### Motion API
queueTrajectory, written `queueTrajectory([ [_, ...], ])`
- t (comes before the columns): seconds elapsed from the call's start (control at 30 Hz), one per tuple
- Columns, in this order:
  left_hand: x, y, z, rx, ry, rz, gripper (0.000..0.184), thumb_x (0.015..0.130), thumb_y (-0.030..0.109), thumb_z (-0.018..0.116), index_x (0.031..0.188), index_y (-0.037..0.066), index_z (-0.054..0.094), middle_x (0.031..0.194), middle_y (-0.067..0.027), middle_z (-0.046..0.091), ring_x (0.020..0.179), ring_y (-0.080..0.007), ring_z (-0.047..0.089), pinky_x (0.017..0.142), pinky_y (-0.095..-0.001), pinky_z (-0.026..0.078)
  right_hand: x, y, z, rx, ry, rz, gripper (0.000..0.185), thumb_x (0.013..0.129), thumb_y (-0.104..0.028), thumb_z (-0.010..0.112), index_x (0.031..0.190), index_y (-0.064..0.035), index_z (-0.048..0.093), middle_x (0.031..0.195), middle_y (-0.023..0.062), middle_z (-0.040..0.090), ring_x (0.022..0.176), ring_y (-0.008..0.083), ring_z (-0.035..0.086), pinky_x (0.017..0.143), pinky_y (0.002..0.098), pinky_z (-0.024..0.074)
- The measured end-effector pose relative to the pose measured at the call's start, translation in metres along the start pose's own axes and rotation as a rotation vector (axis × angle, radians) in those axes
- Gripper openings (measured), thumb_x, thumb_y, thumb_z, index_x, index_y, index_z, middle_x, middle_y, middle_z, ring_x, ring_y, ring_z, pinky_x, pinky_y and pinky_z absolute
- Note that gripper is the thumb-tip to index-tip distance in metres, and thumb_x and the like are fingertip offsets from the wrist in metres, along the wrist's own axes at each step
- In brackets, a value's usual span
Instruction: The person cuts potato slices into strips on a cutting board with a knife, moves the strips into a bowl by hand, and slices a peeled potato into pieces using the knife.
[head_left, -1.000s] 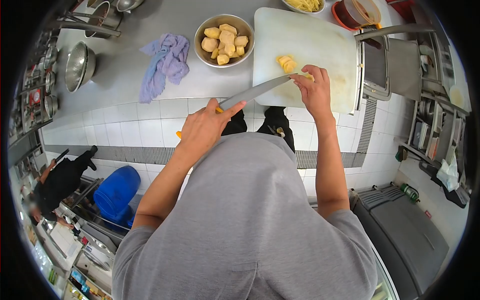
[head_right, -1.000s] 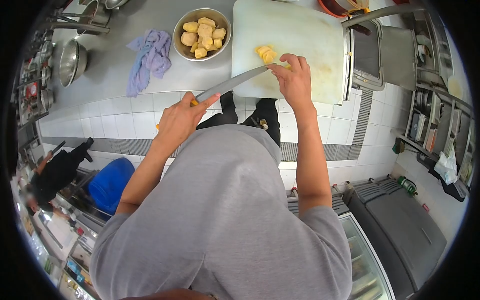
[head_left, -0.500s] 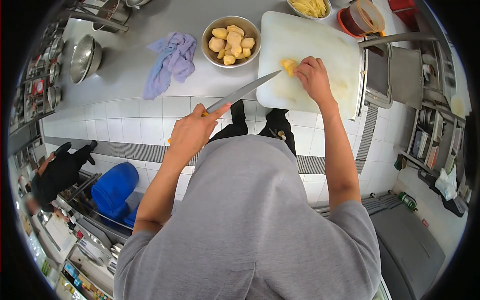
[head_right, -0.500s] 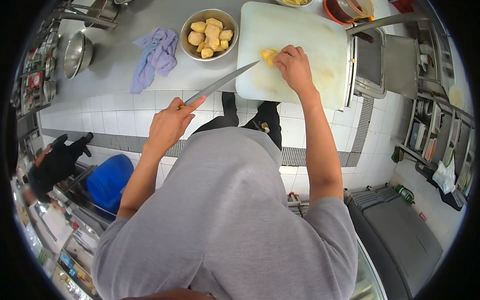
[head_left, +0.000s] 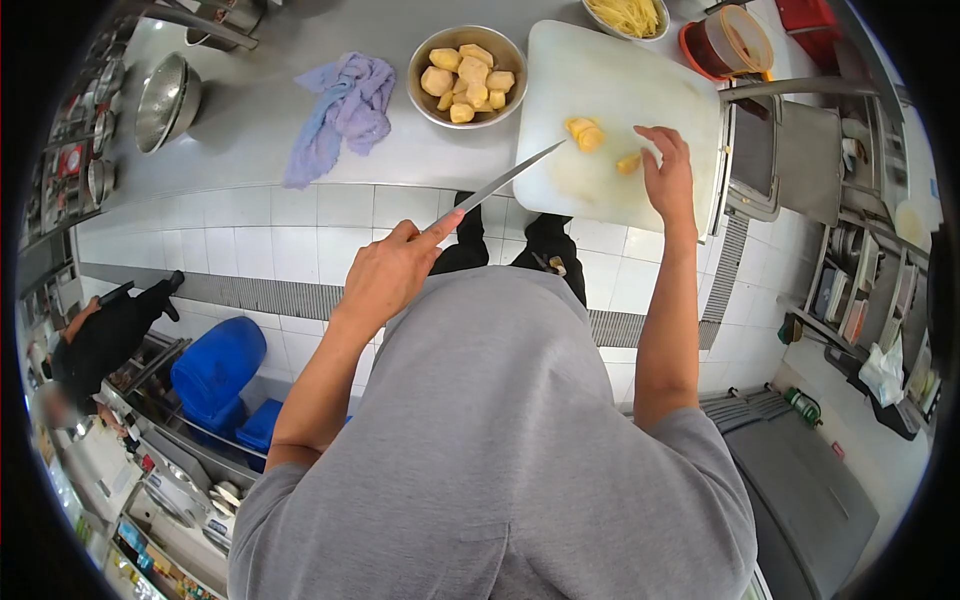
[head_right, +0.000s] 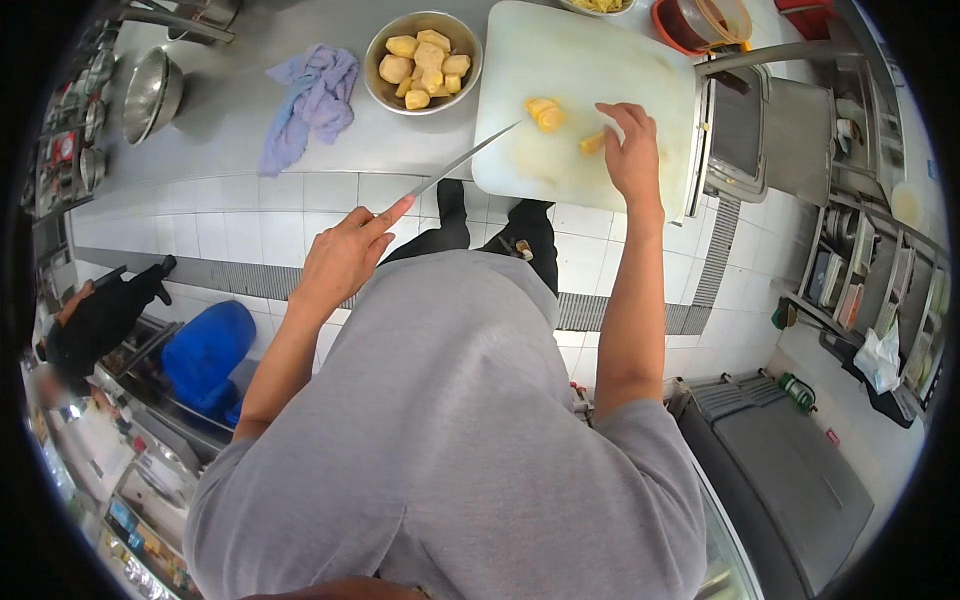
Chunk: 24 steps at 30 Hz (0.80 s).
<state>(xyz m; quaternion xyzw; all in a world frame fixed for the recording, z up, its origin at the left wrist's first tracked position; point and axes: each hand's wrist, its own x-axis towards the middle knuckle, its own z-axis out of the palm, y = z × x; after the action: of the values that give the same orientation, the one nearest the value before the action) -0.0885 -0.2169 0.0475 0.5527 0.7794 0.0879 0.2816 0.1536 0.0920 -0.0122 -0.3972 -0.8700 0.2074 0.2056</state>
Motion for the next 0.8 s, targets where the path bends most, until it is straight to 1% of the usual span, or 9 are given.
queueTrajectory([
  [0.07, 0.004, 0.004, -0.002, -0.012, -0.045, -0.007, 0.068, 0.11, 0.022, 0.072, 0.17, 0.045, 0.053, 0.1, -0.0094, 0.069, 0.076, -0.0337, 0.074, 0.073, -0.0489, 0.063, -0.01, 0.004, -0.007, 0.107, -0.194, 0.058, 0.042, 0.097, 0.003, 0.068, 0.135, -0.0122, 0.079, 0.14, 0.0146, 0.071, 0.132, 0.039, 0.064, 0.115, 0.0458, 0.0536],
  [0.1, 0.006, 0.006, -0.001, -0.021, -0.089, -0.022, 0.068, 0.11, 0.02, 0.071, 0.171, 0.045, 0.053, 0.101, -0.0087, 0.069, 0.079, -0.0339, 0.073, 0.076, -0.0493, 0.063, -0.014, 0.005, -0.009, 0.082, -0.246, 0.052, 0.042, 0.098, 0.002, 0.069, 0.136, -0.0113, 0.078, 0.144, 0.0147, 0.071, 0.137, 0.0392, 0.064, 0.118, 0.0457, 0.053],
  [0.2, 0.014, 0.012, 0.002, -0.008, -0.135, 0.024, 0.069, 0.111, 0.019, 0.069, 0.172, 0.045, 0.05, 0.102, -0.0101, 0.07, 0.082, -0.035, 0.073, 0.077, -0.0499, 0.062, -0.022, 0.007, -0.007, 0.145, -0.267, 0.115, 0.039, 0.099, 0.001, 0.069, 0.135, -0.0095, 0.078, 0.143, 0.0143, 0.071, 0.134, 0.0384, 0.065, 0.116, 0.0458, 0.0541],
  [0.4, 0.036, 0.024, 0.013, -0.055, -0.235, 0.075, 0.07, 0.115, 0.019, 0.062, 0.177, 0.041, 0.04, 0.099, -0.0151, 0.07, 0.087, -0.0396, 0.072, 0.084, -0.0525, 0.06, -0.034, 0.01, 0.001, 0.124, -0.137, 0.108, 0.035, 0.1, -0.003, 0.073, 0.133, -0.0081, 0.078, 0.138, 0.014, 0.072, 0.131, 0.0398, 0.065, 0.113, 0.0466, 0.0553],
  [0.5, 0.046, 0.028, 0.021, -0.04, -0.304, 0.087, 0.07, 0.115, 0.018, 0.061, 0.178, 0.039, 0.038, 0.096, -0.0172, 0.069, 0.088, -0.0419, 0.071, 0.087, -0.0535, 0.059, -0.042, 0.009, 0.003, 0.12, -0.095, 0.152, 0.033, 0.1, -0.003, 0.073, 0.132, -0.0084, 0.079, 0.135, 0.0143, 0.073, 0.13, 0.0403, 0.065, 0.112, 0.0469, 0.055],
  [0.63, 0.059, 0.033, 0.028, -0.105, -0.31, 0.113, 0.07, 0.116, 0.019, 0.06, 0.179, 0.039, 0.037, 0.096, -0.0199, 0.07, 0.09, -0.0436, 0.071, 0.089, -0.0542, 0.057, -0.05, 0.013, 0.008, 0.115, -0.124, 0.234, 0.033, 0.101, -0.003, 0.072, 0.133, -0.0087, 0.079, 0.134, 0.0148, 0.073, 0.13, 0.0403, 0.065, 0.113, 0.0467, 0.0541],
  [0.7, 0.063, 0.031, 0.034, -0.163, -0.358, 0.089, 0.07, 0.117, 0.019, 0.059, 0.18, 0.038, 0.036, 0.097, -0.0219, 0.071, 0.093, -0.0438, 0.071, 0.091, -0.0543, 0.056, -0.05, 0.015, 0.012, 0.061, -0.058, 0.128, 0.036, 0.103, -0.004, 0.074, 0.138, -0.0107, 0.078, 0.135, 0.0116, 0.072, 0.116, 0.0315, 0.071, 0.097, 0.0406, 0.0598],
  [0.73, 0.064, 0.03, 0.036, -0.16, -0.367, 0.088, 0.07, 0.117, 0.019, 0.059, 0.18, 0.038, 0.036, 0.097, -0.0219, 0.071, 0.093, -0.0438, 0.071, 0.091, -0.0543, 0.056, -0.053, 0.014, 0.014, 0.064, -0.06, 0.136, 0.036, 0.103, -0.004, 0.074, 0.138, -0.0107, 0.078, 0.135, 0.0116, 0.072, 0.116, 0.0315, 0.071, 0.097, 0.0406, 0.0598],
  [0.8, 0.067, 0.032, 0.038, -0.176, -0.367, 0.079, 0.07, 0.117, 0.019, 0.058, 0.18, 0.039, 0.035, 0.097, -0.0234, 0.072, 0.095, -0.0431, 0.071, 0.092, -0.054, 0.055, -0.053, 0.007, 0.017, 0.264, 0.049, 0.162, 0.035, 0.101, -0.004, 0.076, 0.135, -0.0113, 0.08, 0.134, 0.0136, 0.073, 0.119, 0.0353, 0.072, 0.1, 0.0428, 0.0604],
])
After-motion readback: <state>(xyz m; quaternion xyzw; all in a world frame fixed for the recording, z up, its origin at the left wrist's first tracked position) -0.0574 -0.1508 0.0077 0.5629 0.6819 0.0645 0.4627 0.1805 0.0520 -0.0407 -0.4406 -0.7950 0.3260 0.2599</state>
